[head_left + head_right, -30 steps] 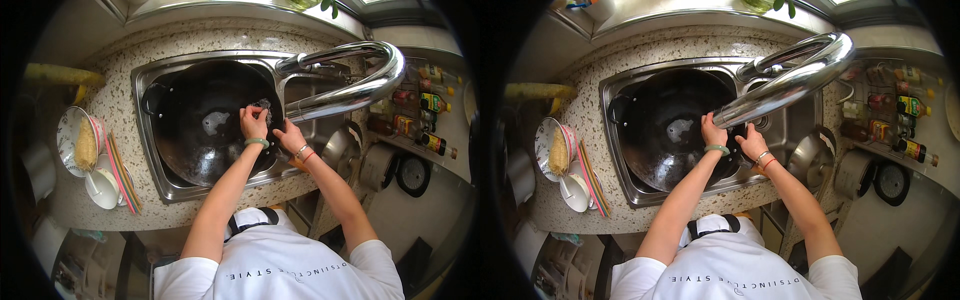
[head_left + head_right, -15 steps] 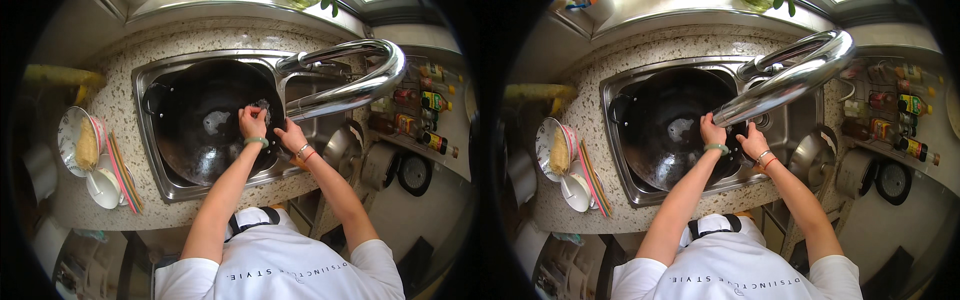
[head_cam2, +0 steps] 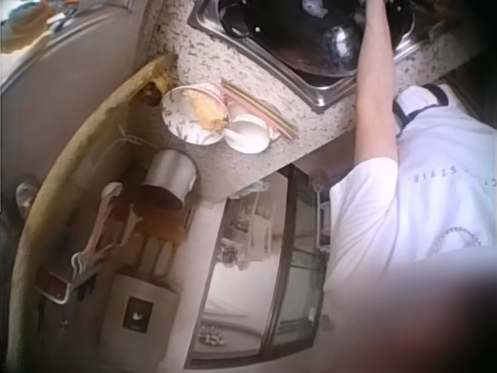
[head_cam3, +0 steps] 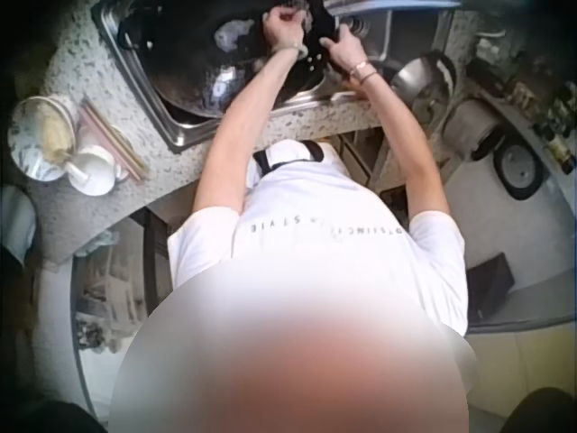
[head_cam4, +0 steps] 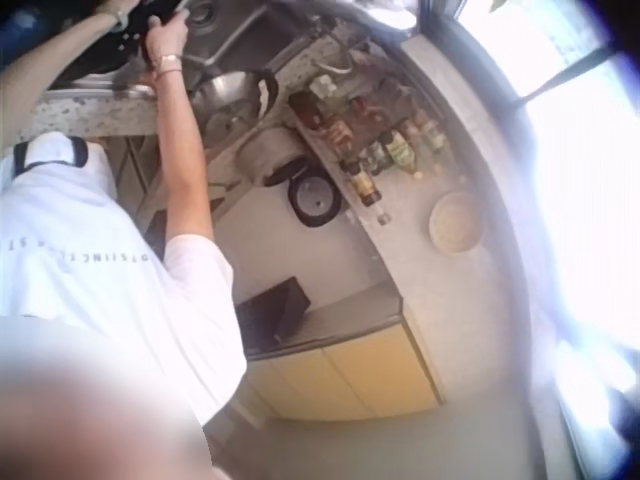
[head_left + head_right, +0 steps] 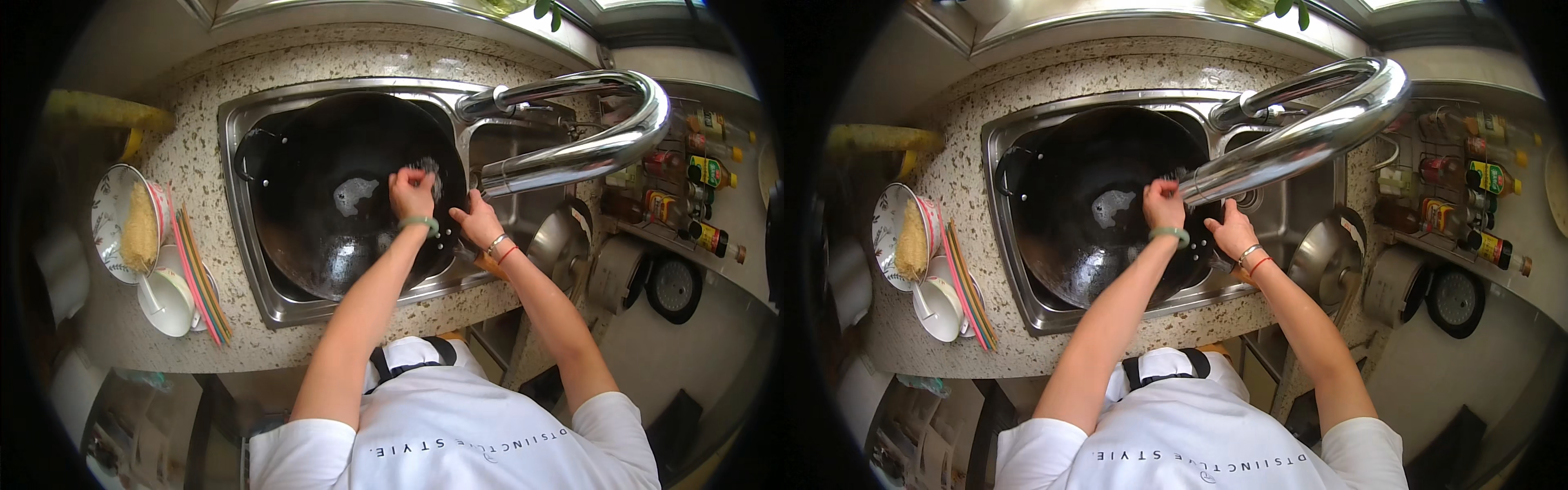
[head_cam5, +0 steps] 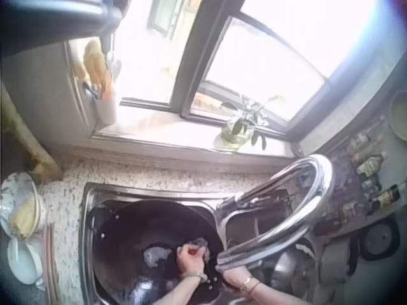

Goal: The person scrubs the interior of a black wok with a steel wool pad under running water in a kitchen sink. They rotate the wok to clean different sections of the curved surface and rinse the pad periodically.

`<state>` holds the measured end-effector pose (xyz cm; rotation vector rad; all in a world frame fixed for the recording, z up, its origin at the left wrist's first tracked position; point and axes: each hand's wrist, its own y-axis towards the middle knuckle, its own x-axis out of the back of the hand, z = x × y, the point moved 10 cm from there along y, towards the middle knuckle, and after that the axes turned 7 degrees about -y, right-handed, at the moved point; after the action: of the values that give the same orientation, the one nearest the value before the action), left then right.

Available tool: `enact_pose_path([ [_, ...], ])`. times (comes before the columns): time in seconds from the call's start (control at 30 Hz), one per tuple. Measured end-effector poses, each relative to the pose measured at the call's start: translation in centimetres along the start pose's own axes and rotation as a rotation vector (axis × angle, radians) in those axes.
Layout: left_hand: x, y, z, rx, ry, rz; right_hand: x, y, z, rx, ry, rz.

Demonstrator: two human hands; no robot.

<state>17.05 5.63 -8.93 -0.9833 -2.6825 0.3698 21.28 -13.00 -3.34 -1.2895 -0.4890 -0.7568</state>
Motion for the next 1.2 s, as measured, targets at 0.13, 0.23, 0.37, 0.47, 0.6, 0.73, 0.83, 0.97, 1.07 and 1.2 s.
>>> enact_pose_path([
  [0.13,0.1,6.0,-3.7,0.037,-0.052,-0.067,0.2,0.8,0.6,0.031,0.03,-0.035],
  [0.23,0.5,4.3,-1.3,0.024,-0.14,-0.15,0.0,1.0,0.1,0.016,0.023,-0.019],
  [0.37,0.1,-1.1,-0.2,0.074,0.041,0.026,0.3,0.4,0.3,-0.017,0.02,-0.004],
  [0.47,-0.4,-0.7,0.0,0.1,0.0,0.027,0.0,0.3,-0.2,0.001,0.031,0.0],
  [0.6,-0.4,5.9,-2.1,0.075,-0.037,-0.099,0.2,0.3,-0.1,0.016,0.014,-0.016],
  [0.73,0.0,4.1,0.6,0.04,-0.109,-0.129,-1.0,1.3,0.0,0.061,0.003,0.004],
  [0.83,-0.5,-2.0,-1.2,0.091,-0.046,0.038,-0.3,1.2,-0.5,0.03,0.026,-0.019],
  [0.97,-1.1,-0.6,0.0,0.131,-0.02,0.021,0.0,0.6,-0.2,0.051,0.06,-0.032],
  [1.07,-0.5,4.6,-2.5,0.079,0.006,-0.099,0.2,0.6,0.0,0.017,-0.021,-0.031],
  [1.2,-0.2,3.3,2.4,0.146,-0.158,-0.161,0.3,0.5,1.4,0.024,-0.016,-0.014],
])
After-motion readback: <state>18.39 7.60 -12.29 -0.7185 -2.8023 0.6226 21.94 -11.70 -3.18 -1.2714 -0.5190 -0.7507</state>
